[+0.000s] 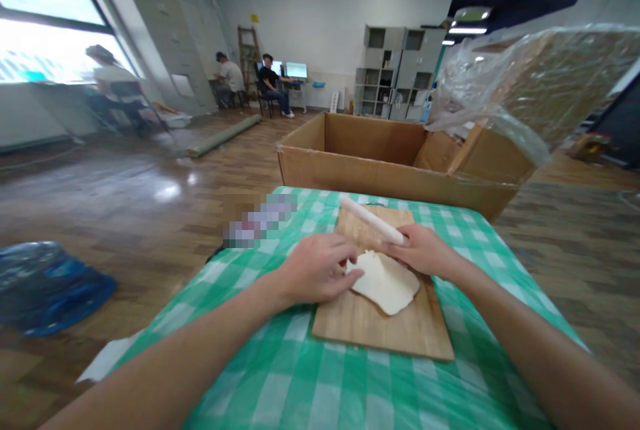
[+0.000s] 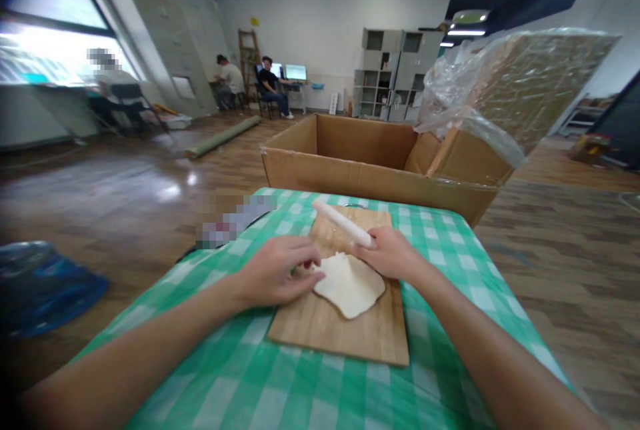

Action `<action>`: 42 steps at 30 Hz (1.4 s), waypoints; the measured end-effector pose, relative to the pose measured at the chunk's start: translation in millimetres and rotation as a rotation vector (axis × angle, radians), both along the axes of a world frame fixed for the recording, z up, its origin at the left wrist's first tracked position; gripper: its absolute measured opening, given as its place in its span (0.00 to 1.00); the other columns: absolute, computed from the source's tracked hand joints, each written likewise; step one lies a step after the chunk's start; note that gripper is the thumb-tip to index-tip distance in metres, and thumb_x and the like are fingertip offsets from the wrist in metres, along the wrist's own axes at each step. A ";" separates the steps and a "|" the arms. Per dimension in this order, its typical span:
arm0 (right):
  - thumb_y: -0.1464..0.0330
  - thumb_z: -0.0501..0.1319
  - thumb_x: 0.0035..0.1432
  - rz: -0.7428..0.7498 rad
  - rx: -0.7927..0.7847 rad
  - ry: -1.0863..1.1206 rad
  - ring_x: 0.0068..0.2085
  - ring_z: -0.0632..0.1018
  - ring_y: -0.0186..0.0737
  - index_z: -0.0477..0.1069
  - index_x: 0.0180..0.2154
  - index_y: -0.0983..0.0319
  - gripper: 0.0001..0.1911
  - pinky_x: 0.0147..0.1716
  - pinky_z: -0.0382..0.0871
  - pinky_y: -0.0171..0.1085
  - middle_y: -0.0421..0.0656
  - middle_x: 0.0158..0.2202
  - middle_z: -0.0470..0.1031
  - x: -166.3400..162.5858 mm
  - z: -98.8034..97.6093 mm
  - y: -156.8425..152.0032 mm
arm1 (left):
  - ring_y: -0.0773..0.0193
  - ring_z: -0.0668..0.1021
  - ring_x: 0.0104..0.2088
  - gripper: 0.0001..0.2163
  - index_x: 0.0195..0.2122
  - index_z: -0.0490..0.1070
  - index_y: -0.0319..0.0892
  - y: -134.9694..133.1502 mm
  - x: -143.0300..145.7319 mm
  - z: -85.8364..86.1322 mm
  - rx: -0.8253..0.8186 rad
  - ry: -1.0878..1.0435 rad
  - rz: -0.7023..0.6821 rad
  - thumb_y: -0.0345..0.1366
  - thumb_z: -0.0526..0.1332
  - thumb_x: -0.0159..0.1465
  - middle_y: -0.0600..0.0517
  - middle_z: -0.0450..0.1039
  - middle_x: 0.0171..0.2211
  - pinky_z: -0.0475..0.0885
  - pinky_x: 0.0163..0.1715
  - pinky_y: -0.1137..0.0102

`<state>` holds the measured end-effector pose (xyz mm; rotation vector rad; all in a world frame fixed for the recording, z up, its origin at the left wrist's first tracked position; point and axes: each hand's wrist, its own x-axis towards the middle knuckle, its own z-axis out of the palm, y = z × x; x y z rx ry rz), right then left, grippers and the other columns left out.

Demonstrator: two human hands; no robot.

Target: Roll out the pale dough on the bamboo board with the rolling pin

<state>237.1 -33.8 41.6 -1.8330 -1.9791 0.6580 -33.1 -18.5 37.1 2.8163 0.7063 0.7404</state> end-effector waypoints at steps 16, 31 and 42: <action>0.52 0.66 0.63 -0.008 -0.362 0.437 0.16 0.70 0.30 0.72 0.33 0.60 0.18 0.10 0.56 0.30 0.40 0.24 0.77 14.3 -3.0 2.9 | 0.51 0.81 0.52 0.22 0.57 0.75 0.40 0.4 7.4 -14.2 0.204 0.182 -0.201 0.51 0.56 0.74 0.43 0.81 0.52 0.75 0.54 0.56; 0.55 0.66 0.63 0.016 -0.327 0.420 0.16 0.69 0.29 0.71 0.31 0.62 0.18 0.10 0.54 0.28 0.40 0.22 0.75 9.1 -0.7 -1.1 | 0.53 0.81 0.52 0.12 0.52 0.78 0.43 12.2 -7.8 -4.0 0.090 0.005 0.000 0.35 0.58 0.72 0.45 0.81 0.52 0.77 0.53 0.58; 0.56 0.65 0.65 0.165 -0.349 0.583 0.17 0.64 0.28 0.71 0.61 0.58 0.27 0.12 0.53 0.27 0.33 0.21 0.68 13.5 -3.7 -1.5 | 0.55 0.71 0.67 0.18 0.61 0.74 0.49 -15.4 13.0 -1.9 -0.201 0.135 -0.359 0.31 0.55 0.75 0.48 0.70 0.66 0.65 0.68 0.58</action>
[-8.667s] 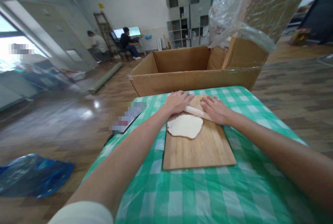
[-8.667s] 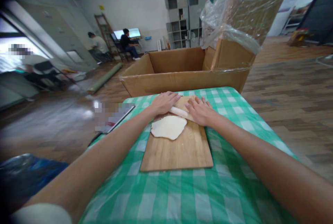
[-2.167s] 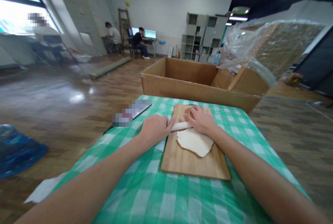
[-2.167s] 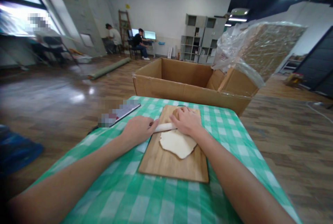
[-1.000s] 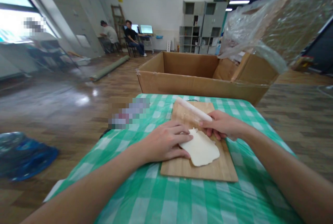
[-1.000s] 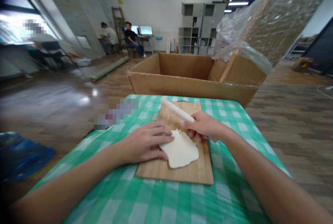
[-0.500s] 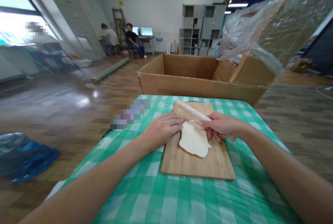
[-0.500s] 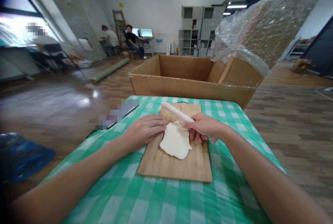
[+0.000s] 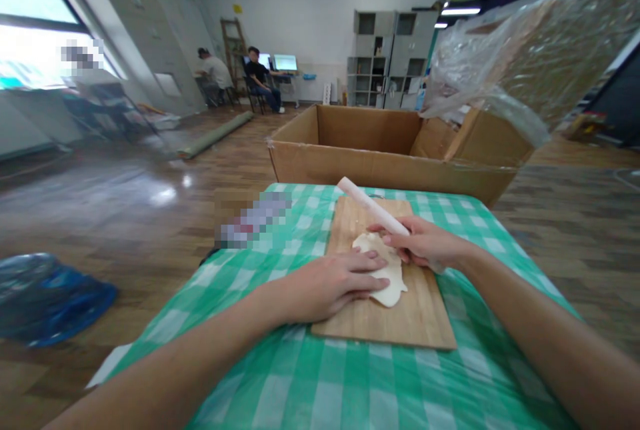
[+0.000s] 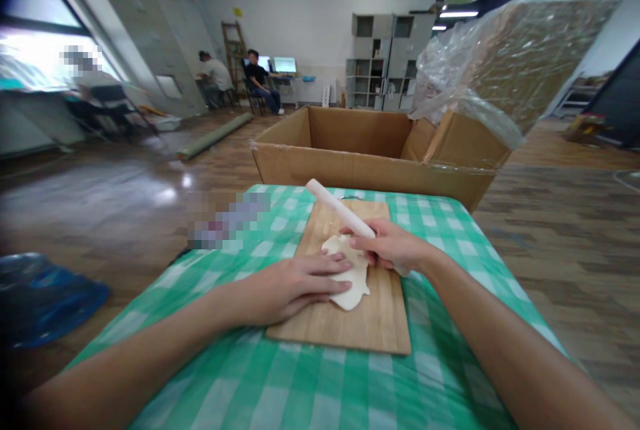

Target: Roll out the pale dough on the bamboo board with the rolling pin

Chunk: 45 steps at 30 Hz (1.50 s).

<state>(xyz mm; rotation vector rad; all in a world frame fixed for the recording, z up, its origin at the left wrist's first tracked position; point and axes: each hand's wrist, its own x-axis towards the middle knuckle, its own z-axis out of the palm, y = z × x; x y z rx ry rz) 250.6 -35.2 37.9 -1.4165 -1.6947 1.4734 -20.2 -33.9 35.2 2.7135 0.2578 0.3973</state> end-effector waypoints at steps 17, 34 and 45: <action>0.45 0.65 0.60 0.018 0.034 -0.287 0.17 0.64 0.29 0.69 0.30 0.61 0.25 0.12 0.50 0.31 0.37 0.22 0.71 17.4 14.3 3.9 | 0.50 0.75 0.62 0.14 0.48 0.83 0.52 37.2 -27.5 0.1 0.339 -0.015 0.178 0.27 0.61 0.69 0.48 0.77 0.60 0.66 0.65 0.48; 0.50 0.40 0.75 0.158 0.525 -0.990 0.39 0.82 0.50 0.79 0.39 0.63 0.35 0.38 0.67 0.42 0.54 0.39 0.83 -35.2 14.9 -20.4 | 0.55 0.77 0.56 0.17 0.54 0.69 0.41 36.0 -0.7 -27.8 0.100 -0.152 0.682 0.40 0.45 0.78 0.42 0.75 0.52 0.72 0.59 0.56; 0.51 0.43 0.75 0.061 0.819 -0.906 0.51 0.77 0.57 0.74 0.48 0.61 0.28 0.53 0.70 0.55 0.55 0.48 0.78 -34.5 -7.8 -22.8 | 0.49 0.68 0.69 0.22 0.62 0.68 0.35 23.6 3.9 -32.1 0.379 0.068 0.722 0.40 0.42 0.78 0.38 0.72 0.64 0.65 0.68 0.51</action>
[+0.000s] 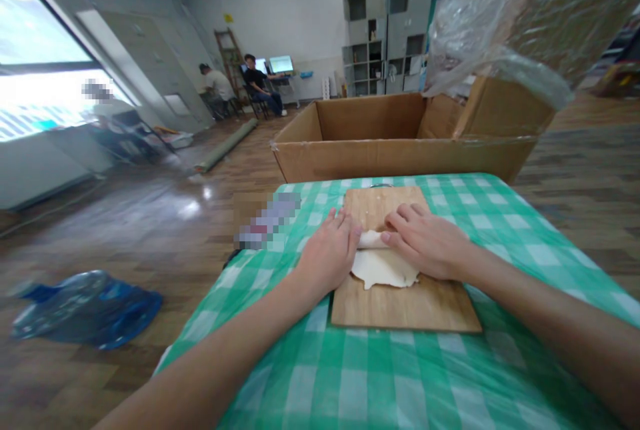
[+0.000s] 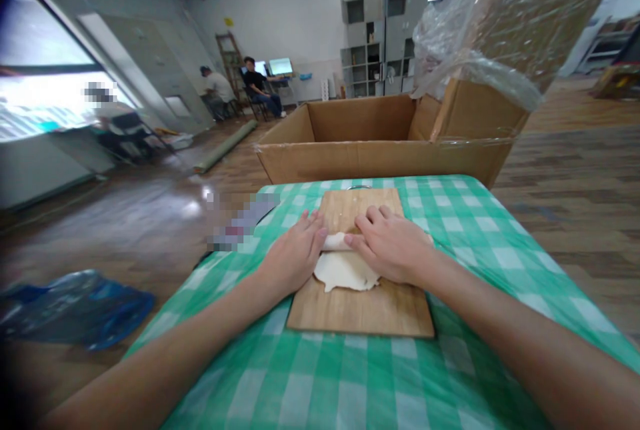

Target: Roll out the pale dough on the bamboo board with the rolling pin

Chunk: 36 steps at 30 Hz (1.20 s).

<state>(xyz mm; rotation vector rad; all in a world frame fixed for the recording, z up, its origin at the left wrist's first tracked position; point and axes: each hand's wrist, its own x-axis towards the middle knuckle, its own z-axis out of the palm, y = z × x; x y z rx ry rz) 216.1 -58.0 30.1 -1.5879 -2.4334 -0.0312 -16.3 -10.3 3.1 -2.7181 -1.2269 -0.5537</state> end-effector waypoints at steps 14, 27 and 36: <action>0.53 0.45 0.75 0.056 0.084 0.018 0.73 0.60 0.58 0.63 0.69 0.66 0.33 0.70 0.58 0.57 0.56 0.73 0.59 -9.9 -9.5 -42.9 | 0.39 0.62 0.72 0.26 0.64 0.63 0.27 -46.3 -11.6 10.6 -0.096 0.054 0.020 0.45 0.47 0.76 0.30 0.69 0.64 0.64 0.68 0.47; 0.55 0.40 0.77 0.092 0.042 -0.018 0.73 0.60 0.57 0.69 0.66 0.64 0.32 0.72 0.53 0.58 0.52 0.70 0.65 9.0 -14.3 29.3 | 0.50 0.69 0.68 0.22 0.58 0.71 0.31 19.9 14.1 12.6 -0.039 0.097 -0.050 0.38 0.43 0.78 0.35 0.73 0.62 0.54 0.72 0.48; 0.61 0.41 0.77 0.171 0.079 -0.119 0.71 0.64 0.57 0.70 0.64 0.68 0.29 0.69 0.56 0.61 0.56 0.67 0.70 22.2 -26.9 60.8 | 0.44 0.72 0.64 0.15 0.47 0.77 0.35 45.5 19.6 17.1 0.056 0.302 -0.109 0.29 0.50 0.72 0.36 0.77 0.55 0.62 0.66 0.41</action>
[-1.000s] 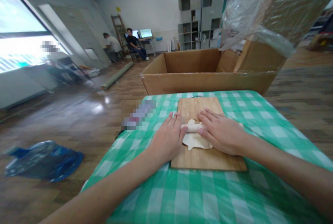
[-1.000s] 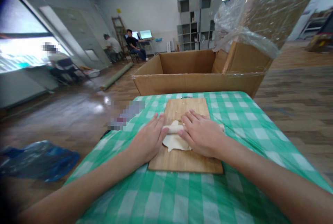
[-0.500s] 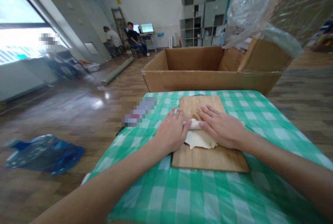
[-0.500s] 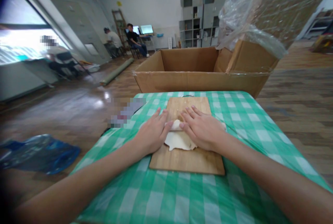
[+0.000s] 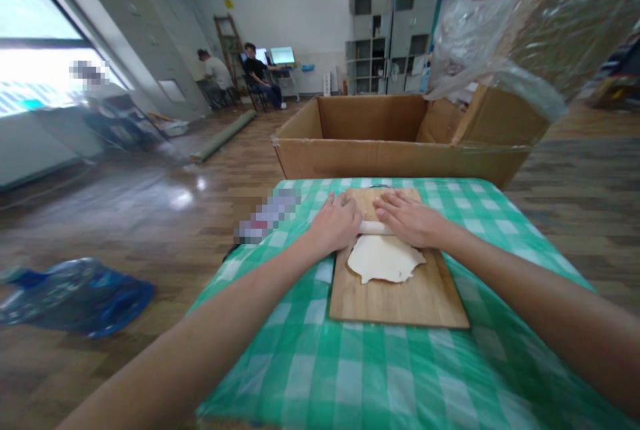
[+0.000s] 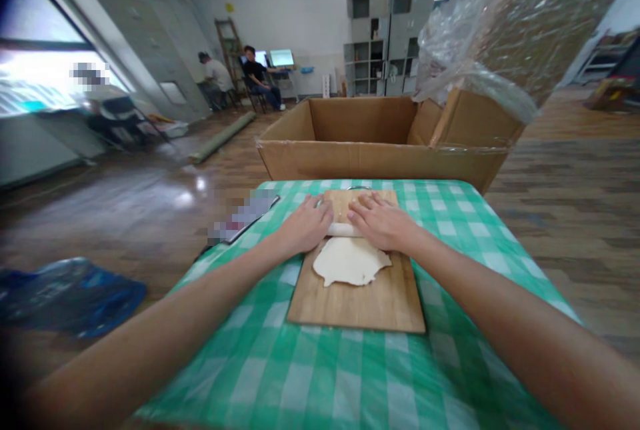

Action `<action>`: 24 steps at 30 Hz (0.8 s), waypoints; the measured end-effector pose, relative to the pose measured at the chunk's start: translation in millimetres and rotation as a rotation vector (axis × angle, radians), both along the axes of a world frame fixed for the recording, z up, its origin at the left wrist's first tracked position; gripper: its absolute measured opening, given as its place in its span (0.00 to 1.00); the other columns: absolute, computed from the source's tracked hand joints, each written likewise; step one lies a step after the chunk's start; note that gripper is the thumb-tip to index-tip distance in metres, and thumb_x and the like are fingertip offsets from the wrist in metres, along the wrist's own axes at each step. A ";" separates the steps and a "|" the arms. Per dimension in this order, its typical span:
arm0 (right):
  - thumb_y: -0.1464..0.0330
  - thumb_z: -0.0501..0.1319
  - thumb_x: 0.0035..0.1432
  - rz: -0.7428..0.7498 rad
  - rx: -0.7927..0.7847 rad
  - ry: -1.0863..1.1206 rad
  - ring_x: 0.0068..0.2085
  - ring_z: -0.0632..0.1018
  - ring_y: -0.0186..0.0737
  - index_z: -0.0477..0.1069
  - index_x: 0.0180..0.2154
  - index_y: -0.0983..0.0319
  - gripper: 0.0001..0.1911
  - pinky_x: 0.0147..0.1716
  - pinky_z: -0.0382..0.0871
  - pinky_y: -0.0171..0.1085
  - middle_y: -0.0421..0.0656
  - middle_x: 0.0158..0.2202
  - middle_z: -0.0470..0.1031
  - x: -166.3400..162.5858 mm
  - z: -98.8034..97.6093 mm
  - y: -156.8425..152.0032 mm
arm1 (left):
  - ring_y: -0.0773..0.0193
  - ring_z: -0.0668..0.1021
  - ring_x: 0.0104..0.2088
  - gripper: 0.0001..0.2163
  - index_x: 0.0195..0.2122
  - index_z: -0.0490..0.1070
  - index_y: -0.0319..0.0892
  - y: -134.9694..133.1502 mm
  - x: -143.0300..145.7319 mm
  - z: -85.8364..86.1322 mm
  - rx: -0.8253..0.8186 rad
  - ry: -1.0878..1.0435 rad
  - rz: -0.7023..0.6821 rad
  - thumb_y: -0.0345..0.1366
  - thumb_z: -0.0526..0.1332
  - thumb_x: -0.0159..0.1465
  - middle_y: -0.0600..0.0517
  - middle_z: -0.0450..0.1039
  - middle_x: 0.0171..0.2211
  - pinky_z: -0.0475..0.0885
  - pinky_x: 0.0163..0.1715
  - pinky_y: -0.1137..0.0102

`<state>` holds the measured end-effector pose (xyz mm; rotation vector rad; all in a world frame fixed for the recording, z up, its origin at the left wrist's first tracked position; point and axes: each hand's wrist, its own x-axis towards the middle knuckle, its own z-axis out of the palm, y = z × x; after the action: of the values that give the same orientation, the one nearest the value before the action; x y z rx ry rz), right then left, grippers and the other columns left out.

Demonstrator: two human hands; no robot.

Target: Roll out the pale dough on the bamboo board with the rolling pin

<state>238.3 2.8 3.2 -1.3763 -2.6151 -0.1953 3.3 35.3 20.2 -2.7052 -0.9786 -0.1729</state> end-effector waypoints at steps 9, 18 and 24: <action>0.58 0.38 0.77 -0.096 0.070 -0.013 0.73 0.60 0.57 0.65 0.67 0.72 0.33 0.70 0.55 0.57 0.60 0.70 0.63 -15.6 10.3 -36.4 | 0.50 0.71 0.66 0.18 0.56 0.72 0.34 -27.8 -8.2 -7.8 -0.039 -0.177 0.055 0.33 0.45 0.75 0.38 0.76 0.58 0.57 0.71 0.49; 0.56 0.41 0.76 -0.118 0.048 0.070 0.72 0.62 0.60 0.62 0.68 0.76 0.35 0.69 0.58 0.56 0.64 0.70 0.62 -26.7 14.4 -66.9 | 0.43 0.61 0.73 0.26 0.67 0.59 0.26 -65.7 -18.3 -12.8 -0.170 -0.266 0.197 0.42 0.45 0.77 0.29 0.62 0.69 0.61 0.69 0.49; 0.53 0.46 0.74 -0.103 0.054 0.098 0.73 0.60 0.61 0.60 0.69 0.75 0.36 0.70 0.56 0.56 0.63 0.72 0.59 -30.1 12.0 -100.0 | 0.39 0.56 0.74 0.31 0.70 0.53 0.24 -99.0 -26.2 -10.2 -0.153 -0.274 0.166 0.45 0.48 0.75 0.27 0.57 0.71 0.56 0.71 0.47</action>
<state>208.2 -97.2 15.3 -1.4644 -2.4446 -0.2061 -22.9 -63.8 10.0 -2.7687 -1.3396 -0.4637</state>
